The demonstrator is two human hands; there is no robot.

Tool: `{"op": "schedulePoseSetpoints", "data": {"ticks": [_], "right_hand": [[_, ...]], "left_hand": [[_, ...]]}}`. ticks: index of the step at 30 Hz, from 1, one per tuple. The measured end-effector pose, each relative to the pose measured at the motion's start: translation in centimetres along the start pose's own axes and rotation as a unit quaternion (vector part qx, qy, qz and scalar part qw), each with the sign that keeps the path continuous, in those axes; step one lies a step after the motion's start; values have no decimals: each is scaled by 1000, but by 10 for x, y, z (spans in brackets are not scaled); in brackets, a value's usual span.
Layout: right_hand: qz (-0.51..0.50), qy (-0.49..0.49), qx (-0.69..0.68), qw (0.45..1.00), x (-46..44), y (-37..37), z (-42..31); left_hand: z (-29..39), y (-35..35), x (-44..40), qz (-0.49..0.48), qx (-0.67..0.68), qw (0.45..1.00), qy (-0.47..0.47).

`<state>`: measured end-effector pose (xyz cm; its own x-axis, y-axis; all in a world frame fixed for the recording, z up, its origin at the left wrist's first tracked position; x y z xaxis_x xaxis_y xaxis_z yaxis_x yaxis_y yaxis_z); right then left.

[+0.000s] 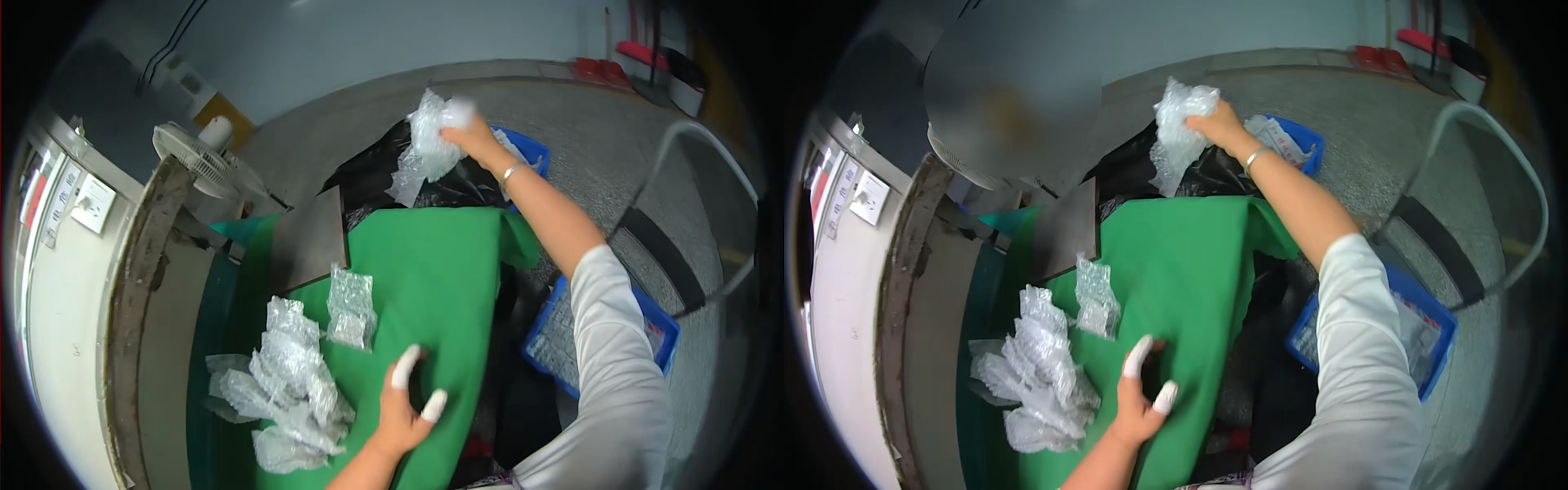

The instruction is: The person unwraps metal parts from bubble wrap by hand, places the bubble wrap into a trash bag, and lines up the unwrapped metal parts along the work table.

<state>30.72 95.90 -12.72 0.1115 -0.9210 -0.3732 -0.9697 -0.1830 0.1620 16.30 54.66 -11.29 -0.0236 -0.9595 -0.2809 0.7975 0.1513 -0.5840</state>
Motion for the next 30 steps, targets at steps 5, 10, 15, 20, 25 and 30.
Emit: {"op": "schedulePoseSetpoints", "data": {"ticks": [5,10,15,20,25,30], "right_hand": [[-68,144,-158,974,-10,60,133],[-107,123,-166,973,59,87,225],[-36,182,-225,956,139,100,286],[1,242,-228,943,212,85,303],[-52,288,-225,929,259,121,287],[-67,330,-219,916,283,110,303]], "left_hand": [[7,16,2,-86,-54,995,-12],[23,34,-8,-108,-146,982,-42],[31,34,-1,-115,-211,970,-40],[32,31,2,-118,-228,966,-29],[37,20,11,-86,-166,982,8],[32,23,27,-88,-129,988,18]]}}
Point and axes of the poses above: each hand's wrist, its own x-axis away from the middle knuckle, its own y-axis out of the palm, z = x × y, the point moved 10 cm from there along -x, towards the middle knuckle, and after that the axes turned 4 degrees about z, right-handed, at the moved point
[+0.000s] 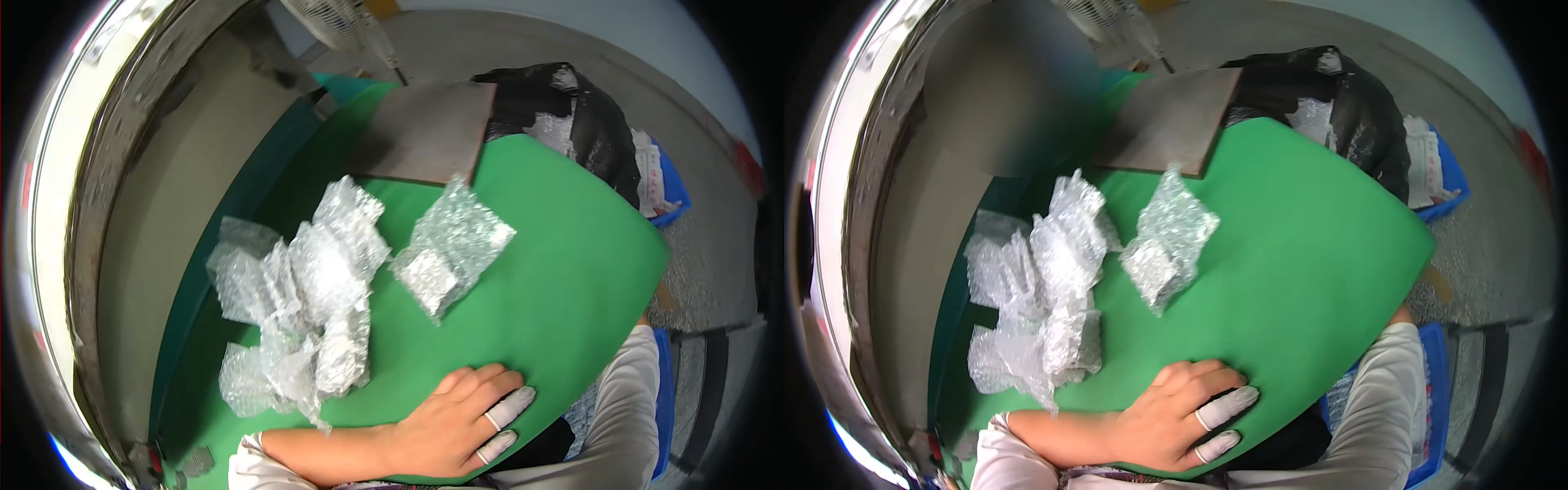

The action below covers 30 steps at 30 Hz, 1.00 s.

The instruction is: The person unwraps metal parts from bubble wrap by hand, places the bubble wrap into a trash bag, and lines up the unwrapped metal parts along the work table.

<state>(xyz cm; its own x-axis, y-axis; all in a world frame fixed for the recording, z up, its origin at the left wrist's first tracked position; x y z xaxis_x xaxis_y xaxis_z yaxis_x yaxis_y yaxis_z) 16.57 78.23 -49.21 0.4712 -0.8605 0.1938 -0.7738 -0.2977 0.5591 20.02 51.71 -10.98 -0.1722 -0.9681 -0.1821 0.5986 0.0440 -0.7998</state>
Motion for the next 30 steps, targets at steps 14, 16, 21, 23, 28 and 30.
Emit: {"op": "schedulePoseSetpoints", "data": {"ticks": [14,16,21,23,28,30], "right_hand": [[30,116,79,990,44,-64,-52],[48,91,99,990,70,-58,-116],[119,51,115,985,116,-89,-227],[68,-47,124,989,110,-123,-270],[97,-100,221,965,182,-102,-360],[81,-115,265,954,232,-63,-374]], "left_hand": [[17,-2,25,93,47,992,70],[37,-9,43,92,24,992,85],[36,-5,55,126,16,983,130],[52,-12,78,151,22,969,194],[78,-101,210,319,-12,923,217],[34,-138,265,442,-42,895,34]]}}
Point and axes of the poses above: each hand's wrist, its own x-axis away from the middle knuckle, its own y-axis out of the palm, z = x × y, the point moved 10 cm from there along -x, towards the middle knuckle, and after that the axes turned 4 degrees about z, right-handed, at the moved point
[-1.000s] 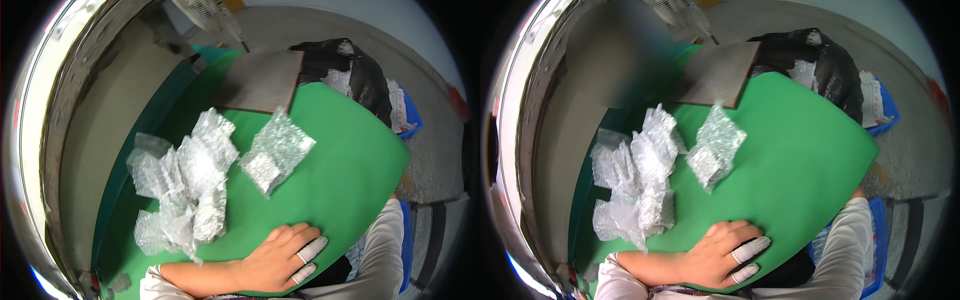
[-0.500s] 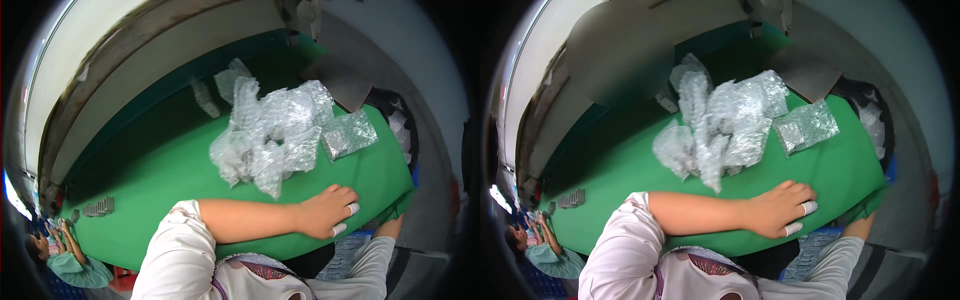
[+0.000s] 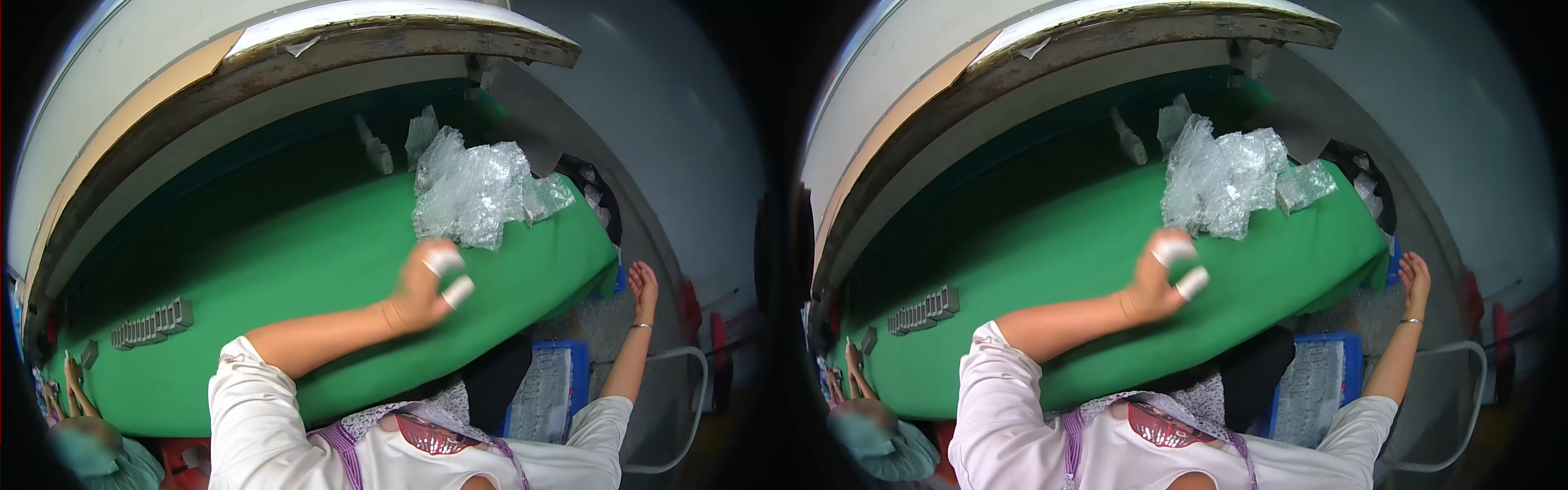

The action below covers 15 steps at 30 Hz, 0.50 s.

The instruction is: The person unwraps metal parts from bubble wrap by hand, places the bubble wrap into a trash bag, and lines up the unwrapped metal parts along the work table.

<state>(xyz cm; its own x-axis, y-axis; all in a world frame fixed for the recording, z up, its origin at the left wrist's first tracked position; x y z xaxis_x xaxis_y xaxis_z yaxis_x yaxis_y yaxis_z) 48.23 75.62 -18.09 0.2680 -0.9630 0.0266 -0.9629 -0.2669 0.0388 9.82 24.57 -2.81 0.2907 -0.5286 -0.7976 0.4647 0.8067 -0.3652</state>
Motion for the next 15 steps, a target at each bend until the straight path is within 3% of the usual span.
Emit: {"op": "schedulePoseSetpoints", "data": {"ticks": [1,3,6,7,8,9,10,11,13,14,15], "right_hand": [[-5,-9,23,1000,18,12,-17],[1,-53,21,998,49,57,-49],[-41,-154,12,987,128,174,-104],[-73,-198,42,977,157,225,-116],[-146,-177,21,973,180,291,-120],[-235,-192,17,953,206,349,-115],[-292,-214,76,929,243,396,-113],[-321,-274,142,896,279,431,-113],[-375,-343,214,834,342,477,-107],[-368,-361,246,821,360,491,-99],[-370,-380,271,803,377,512,-87]], "left_hand": [[-30,-17,3,27,-36,997,-65],[-66,-15,-12,-30,-128,985,-114],[-122,29,1,-125,-77,958,-245],[-127,29,-5,-117,-89,964,-220],[-138,16,-13,-75,-84,972,-207],[-132,-3,-17,-72,-9,963,-258],[-142,-18,-5,-67,-20,953,-295],[-161,-26,12,-78,85,921,-372],[-162,-45,46,-92,309,802,-503],[-155,-63,50,-93,307,802,-503],[-154,-94,62,-104,205,822,-520]]}}
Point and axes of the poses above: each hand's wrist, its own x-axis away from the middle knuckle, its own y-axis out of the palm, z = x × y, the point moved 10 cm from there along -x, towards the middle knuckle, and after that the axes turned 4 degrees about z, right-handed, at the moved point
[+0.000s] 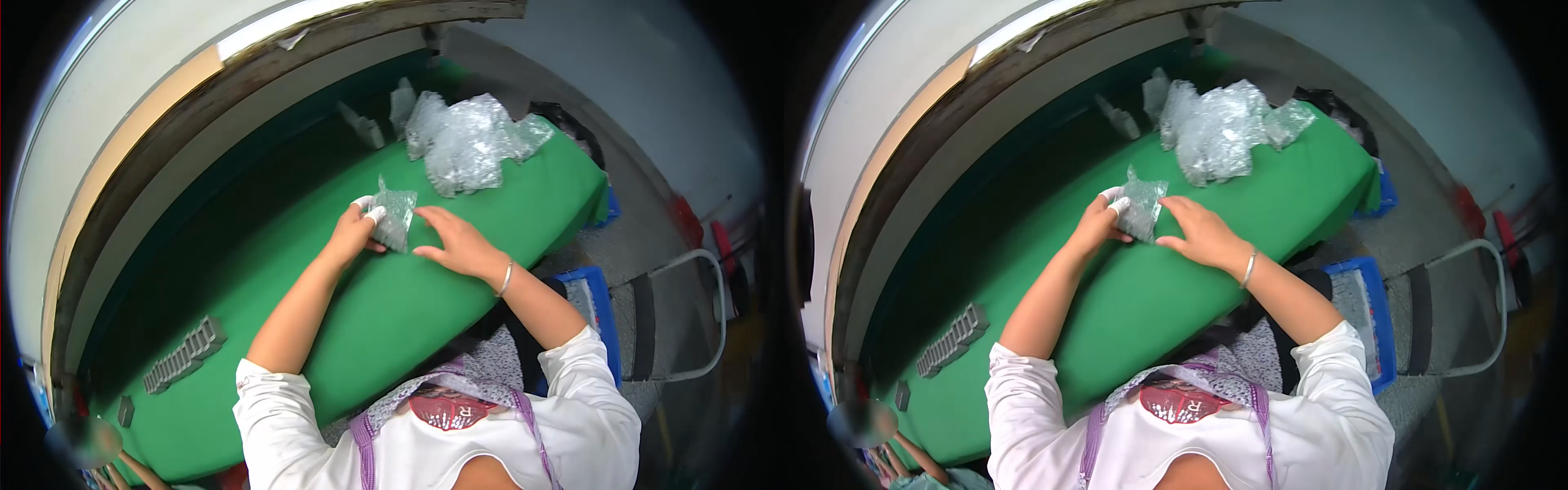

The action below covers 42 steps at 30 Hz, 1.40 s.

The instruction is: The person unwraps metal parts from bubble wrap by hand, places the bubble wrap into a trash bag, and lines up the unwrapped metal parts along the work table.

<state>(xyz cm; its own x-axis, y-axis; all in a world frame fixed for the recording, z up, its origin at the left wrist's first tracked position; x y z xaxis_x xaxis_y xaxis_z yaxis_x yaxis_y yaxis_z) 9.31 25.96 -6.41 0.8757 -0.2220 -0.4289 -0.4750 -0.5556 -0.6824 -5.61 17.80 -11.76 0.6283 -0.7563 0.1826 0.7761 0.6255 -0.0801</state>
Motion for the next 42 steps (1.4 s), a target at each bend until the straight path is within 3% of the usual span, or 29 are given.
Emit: {"op": "schedulePoseSetpoints", "data": {"ticks": [2,3,5,8,10,12,15,18,20,24,28,30,32,34,35,37,39,42], "right_hand": [[-15,-4,-8,1000,-11,36,-15],[-26,-16,42,999,-15,47,-26],[-35,-29,92,995,-16,51,-37],[-35,-33,102,994,-16,60,-65],[-84,-65,158,982,-16,75,-76],[-45,-108,137,984,-23,73,-74],[-47,-107,77,990,-39,70,-70],[-95,9,-106,990,-65,70,-83],[-126,12,-143,982,-80,65,-98],[-172,6,-168,971,-94,68,-97],[-79,28,-259,962,-101,35,-85],[-7,-51,-372,927,-104,19,-90],[37,-10,-461,887,-102,11,-77],[98,3,-521,848,-100,-16,-56],[128,1,-535,835,-92,-34,-40],[169,68,-513,839,-71,-65,-2],[200,48,-459,864,-52,-89,33],[156,183,-220,945,-17,-96,62]], "left_hand": [[19,-42,38,88,-185,979,-3],[9,-57,47,100,-190,977,-8],[20,-74,62,182,-379,896,144],[10,-80,94,119,-285,946,97],[14,-77,102,87,-334,932,110],[23,-70,92,101,-374,909,155],[45,-72,100,132,-418,878,192],[96,-97,141,199,-408,861,229],[123,-108,158,216,-392,864,230],[141,-100,155,153,-376,893,196],[146,-94,144,129,-281,929,202],[150,-103,146,155,-242,936,205],[141,-104,142,151,-135,957,205],[133,-95,138,206,-291,905,231],[119,-81,134,169,-402,874,213],[90,-57,134,122,-568,777,242],[50,-56,131,27,-590,802,85],[31,-68,137,17,-546,836,53]]}}
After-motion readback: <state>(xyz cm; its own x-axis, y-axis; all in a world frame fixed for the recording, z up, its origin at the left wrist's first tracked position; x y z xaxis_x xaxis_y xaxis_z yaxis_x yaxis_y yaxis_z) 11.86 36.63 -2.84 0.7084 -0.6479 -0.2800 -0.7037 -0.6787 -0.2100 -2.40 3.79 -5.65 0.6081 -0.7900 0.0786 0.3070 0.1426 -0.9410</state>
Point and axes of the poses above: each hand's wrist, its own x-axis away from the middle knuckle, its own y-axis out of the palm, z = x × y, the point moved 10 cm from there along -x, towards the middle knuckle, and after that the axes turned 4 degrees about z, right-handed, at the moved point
